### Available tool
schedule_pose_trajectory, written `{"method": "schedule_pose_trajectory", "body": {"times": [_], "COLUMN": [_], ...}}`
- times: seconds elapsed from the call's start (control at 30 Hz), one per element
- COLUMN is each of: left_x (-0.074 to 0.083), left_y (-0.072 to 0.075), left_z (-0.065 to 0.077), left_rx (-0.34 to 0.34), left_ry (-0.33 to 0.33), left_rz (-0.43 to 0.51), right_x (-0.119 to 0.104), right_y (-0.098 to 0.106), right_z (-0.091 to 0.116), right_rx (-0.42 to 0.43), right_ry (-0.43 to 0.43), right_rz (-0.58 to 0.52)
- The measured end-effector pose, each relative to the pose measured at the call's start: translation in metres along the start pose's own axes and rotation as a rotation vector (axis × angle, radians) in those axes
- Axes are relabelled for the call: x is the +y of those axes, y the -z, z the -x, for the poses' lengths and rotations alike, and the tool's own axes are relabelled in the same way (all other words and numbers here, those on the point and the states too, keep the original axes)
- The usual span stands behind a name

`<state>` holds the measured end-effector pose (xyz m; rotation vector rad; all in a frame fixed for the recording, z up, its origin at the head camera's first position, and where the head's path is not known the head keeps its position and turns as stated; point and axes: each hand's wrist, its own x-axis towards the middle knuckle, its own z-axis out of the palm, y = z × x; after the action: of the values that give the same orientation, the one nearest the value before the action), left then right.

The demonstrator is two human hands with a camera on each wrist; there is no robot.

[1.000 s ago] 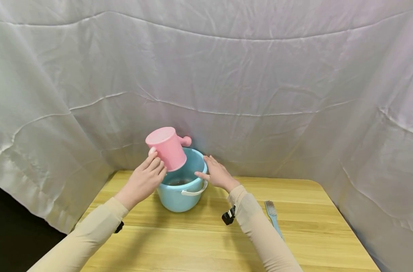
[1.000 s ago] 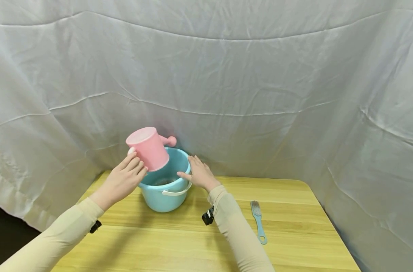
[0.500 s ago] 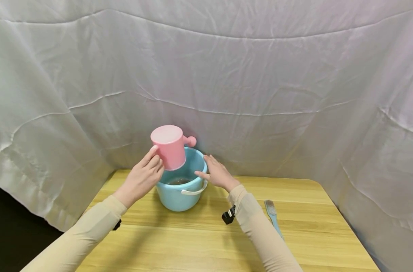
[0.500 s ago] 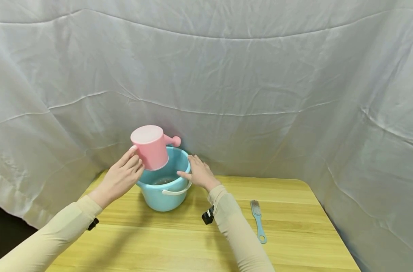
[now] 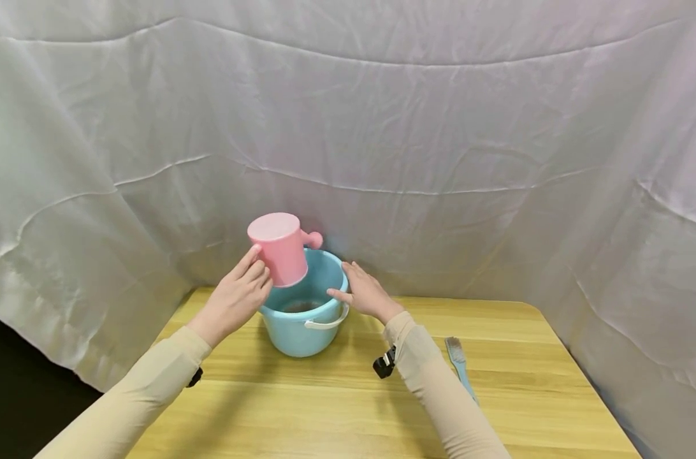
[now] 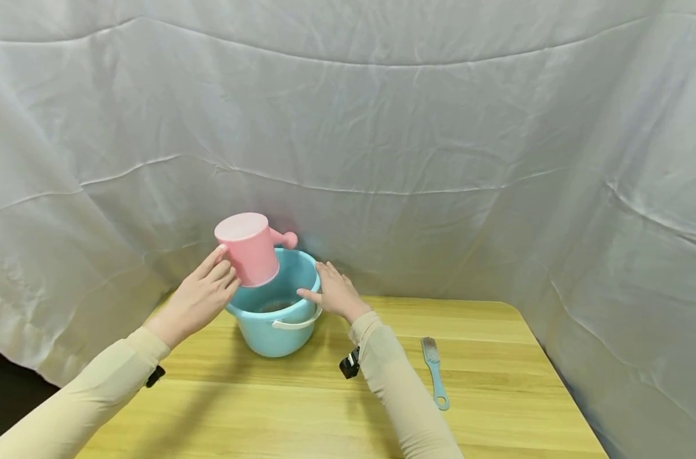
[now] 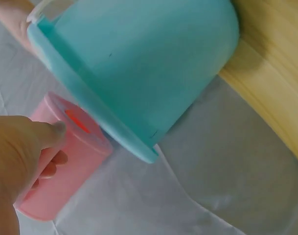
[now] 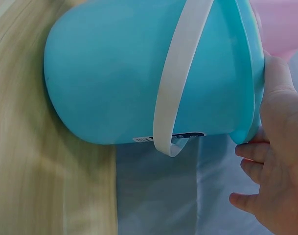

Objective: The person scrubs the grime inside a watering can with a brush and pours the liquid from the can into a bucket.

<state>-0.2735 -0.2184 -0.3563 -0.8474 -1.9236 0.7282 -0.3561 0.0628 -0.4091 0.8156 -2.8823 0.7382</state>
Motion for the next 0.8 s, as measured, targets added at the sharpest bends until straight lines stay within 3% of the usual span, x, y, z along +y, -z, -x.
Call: {"method": "schedule_pose_trajectory", "body": {"times": [0.1,0.5,0.8], "left_x": [0.0027,0.0092,0.0107], "left_y": [-0.0007,-0.0026,-0.0043], "left_z": [0.0001,-0.0017,-0.0031], "left_rx": [0.006,0.025,0.03], "left_ry": [-0.024,0.004,0.023], "left_rz": [0.005,-0.014,0.031], "right_x": [-0.0004,0.0016,0.0031], "right_y": [0.0008,-0.0004,0.0013], "right_z": [0.0006,0.0005,0.0002], "right_rx": [0.004,0.008,0.018], "right_ry": [-0.002,-0.006,0.003], "right_rz": [-0.009,-0.009,0.001]}}
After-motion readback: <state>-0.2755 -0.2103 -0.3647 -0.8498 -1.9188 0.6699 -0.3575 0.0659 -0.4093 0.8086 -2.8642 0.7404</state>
